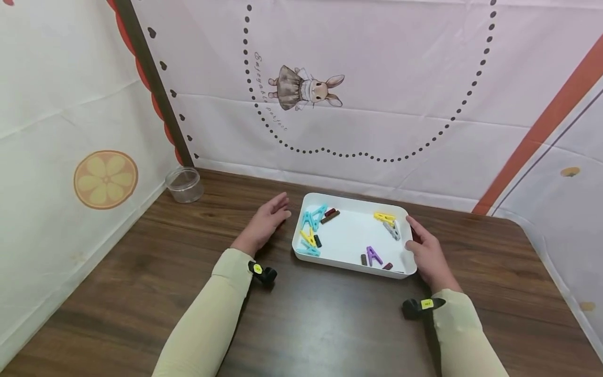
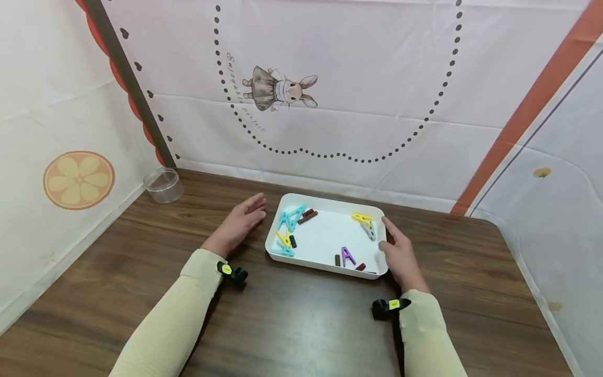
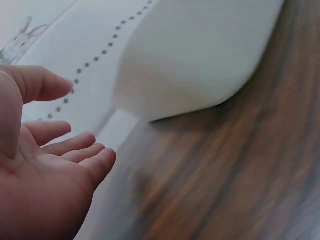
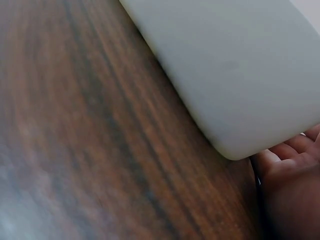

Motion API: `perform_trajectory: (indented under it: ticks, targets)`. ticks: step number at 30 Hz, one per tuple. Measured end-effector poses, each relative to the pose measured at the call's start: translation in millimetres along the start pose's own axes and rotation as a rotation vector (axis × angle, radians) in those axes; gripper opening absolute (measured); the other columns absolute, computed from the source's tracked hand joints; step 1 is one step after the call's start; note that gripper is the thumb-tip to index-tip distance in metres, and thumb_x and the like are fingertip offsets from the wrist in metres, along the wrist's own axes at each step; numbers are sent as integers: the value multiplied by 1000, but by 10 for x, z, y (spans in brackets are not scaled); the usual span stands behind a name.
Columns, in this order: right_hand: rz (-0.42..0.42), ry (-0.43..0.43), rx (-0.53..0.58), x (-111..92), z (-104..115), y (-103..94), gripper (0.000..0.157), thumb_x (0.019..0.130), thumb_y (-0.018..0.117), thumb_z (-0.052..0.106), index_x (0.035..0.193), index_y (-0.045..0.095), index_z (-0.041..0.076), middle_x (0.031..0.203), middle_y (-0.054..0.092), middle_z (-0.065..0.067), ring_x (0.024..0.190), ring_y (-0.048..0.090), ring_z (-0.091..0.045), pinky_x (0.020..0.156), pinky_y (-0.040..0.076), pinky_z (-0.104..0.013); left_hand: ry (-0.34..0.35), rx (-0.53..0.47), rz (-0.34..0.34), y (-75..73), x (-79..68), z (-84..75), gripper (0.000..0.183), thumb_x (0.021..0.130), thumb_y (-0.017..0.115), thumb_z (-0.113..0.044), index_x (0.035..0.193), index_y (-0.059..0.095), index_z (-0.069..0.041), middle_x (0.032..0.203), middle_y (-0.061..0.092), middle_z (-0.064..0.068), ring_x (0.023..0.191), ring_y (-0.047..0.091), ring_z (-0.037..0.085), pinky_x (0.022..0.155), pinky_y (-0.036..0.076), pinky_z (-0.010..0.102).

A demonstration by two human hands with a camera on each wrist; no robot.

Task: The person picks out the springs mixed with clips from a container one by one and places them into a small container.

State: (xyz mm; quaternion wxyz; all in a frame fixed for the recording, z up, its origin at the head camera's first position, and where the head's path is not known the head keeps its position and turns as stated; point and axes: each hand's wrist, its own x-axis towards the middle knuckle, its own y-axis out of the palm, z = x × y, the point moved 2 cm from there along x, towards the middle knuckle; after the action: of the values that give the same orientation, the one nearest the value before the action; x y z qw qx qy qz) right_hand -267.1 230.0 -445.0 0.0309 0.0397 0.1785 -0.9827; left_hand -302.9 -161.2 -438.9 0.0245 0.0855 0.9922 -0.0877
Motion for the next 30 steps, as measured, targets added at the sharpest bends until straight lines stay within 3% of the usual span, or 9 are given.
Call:
perform_trajectory:
  ticks: [13, 30]
  targets:
    - [4, -13, -8, -13, 6, 1, 71, 92, 38, -6, 156, 19, 17, 162, 15, -15, 143, 22, -35, 116, 24, -55, 56, -86, -66, -482, -116, -50, 63, 102, 50, -20, 156, 18, -19, 162, 21, 4, 150, 16, 19, 121, 20, 44]
    - [-4, -17, -20, 4, -15, -7, 72, 91, 38, -6, 156, 21, 20, 162, 16, -15, 142, 23, -34, 115, 25, -56, 71, -127, -264, -998, -227, -11, 67, 101, 50, -19, 157, 12, -17, 164, 10, 9, 151, 12, 24, 121, 19, 43]
